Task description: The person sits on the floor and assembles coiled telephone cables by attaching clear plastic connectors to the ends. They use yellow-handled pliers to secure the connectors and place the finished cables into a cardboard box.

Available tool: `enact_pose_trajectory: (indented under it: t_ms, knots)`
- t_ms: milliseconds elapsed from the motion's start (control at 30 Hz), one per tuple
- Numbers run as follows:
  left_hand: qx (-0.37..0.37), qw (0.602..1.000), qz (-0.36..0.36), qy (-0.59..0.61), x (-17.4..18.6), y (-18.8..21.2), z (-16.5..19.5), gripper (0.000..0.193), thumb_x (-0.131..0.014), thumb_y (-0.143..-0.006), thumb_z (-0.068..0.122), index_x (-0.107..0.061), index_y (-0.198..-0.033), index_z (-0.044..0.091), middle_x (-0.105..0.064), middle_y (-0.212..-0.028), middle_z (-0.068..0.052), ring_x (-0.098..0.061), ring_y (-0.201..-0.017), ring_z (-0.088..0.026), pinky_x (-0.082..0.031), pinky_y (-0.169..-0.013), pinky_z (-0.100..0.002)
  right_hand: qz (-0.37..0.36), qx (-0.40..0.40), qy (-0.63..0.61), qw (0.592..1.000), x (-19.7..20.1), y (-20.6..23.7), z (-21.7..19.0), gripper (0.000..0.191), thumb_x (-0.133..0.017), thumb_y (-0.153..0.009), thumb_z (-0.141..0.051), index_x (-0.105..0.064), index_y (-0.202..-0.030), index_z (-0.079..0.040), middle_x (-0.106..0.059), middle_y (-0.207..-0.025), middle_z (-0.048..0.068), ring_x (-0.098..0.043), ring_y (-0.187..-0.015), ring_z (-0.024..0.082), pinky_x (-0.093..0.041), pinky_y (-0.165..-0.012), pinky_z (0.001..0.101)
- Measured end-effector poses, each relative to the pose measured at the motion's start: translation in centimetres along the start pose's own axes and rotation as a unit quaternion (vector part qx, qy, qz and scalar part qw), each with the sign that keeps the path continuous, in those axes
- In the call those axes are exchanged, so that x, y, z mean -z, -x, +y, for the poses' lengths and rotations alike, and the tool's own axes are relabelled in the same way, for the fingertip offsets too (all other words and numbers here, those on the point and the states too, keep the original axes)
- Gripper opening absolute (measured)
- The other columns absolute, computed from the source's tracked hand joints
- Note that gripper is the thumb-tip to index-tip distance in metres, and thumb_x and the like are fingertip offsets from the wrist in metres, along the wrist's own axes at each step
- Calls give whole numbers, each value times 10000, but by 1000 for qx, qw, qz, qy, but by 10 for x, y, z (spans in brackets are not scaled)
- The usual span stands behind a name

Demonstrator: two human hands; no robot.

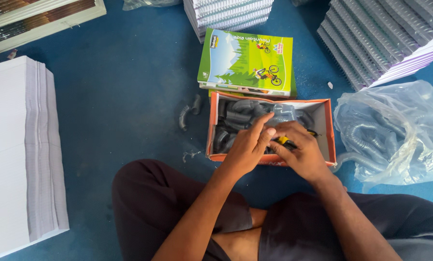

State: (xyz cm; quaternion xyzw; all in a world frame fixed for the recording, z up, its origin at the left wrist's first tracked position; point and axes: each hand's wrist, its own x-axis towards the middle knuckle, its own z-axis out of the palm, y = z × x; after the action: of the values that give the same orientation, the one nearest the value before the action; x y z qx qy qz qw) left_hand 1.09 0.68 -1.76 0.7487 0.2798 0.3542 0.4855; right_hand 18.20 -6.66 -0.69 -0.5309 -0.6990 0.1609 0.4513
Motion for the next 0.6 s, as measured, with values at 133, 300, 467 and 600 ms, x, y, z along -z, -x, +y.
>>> enact_pose_trajectory:
  t_ms: [133, 300, 467, 600]
  knots:
    - [23, 999, -8, 27, 2, -1, 2, 549, -508, -1077, 395, -458, -1499, 49, -733, -1091, -174, -738, -959, -294, -574, -804, -398, 0, -32, -76, 997, -4, 5, 11, 192, -734, -917, -49, -654, -1088, -11, -664, -1158, 119, -671, -1068, 211, -552, -912, 322]
    - [-34, 999, 6, 34, 11, 1, -3, 698, -784, -883, 319, -483, -1445, 33, -724, -1088, -171, -717, -1024, -296, -551, -917, -422, 75, -197, -235, 949, 0, 8, 20, 99, -654, -1039, -81, -670, -1085, 6, -706, -1028, 77, -648, -947, 128, -542, -843, 279]
    - [2, 999, 1, -39, 21, -3, -14, 590, -780, -857, 272, -594, -1383, 80, -732, -1043, -128, -733, -952, -235, -567, -839, -364, 136, -184, -285, 931, 5, 5, 21, 164, -608, -1074, -147, -673, -1040, -1, -736, -1002, 81, -724, -915, 143, -602, -877, 290]
    - [-33, 999, 12, 27, 27, -10, -13, 436, -745, -997, 310, -632, -1345, 72, -752, -1102, -93, -732, -988, -184, -568, -849, -328, 156, -208, -287, 922, 7, 3, 24, 216, -614, -1079, -171, -710, -1047, 20, -737, -994, 99, -722, -888, 148, -601, -860, 296]
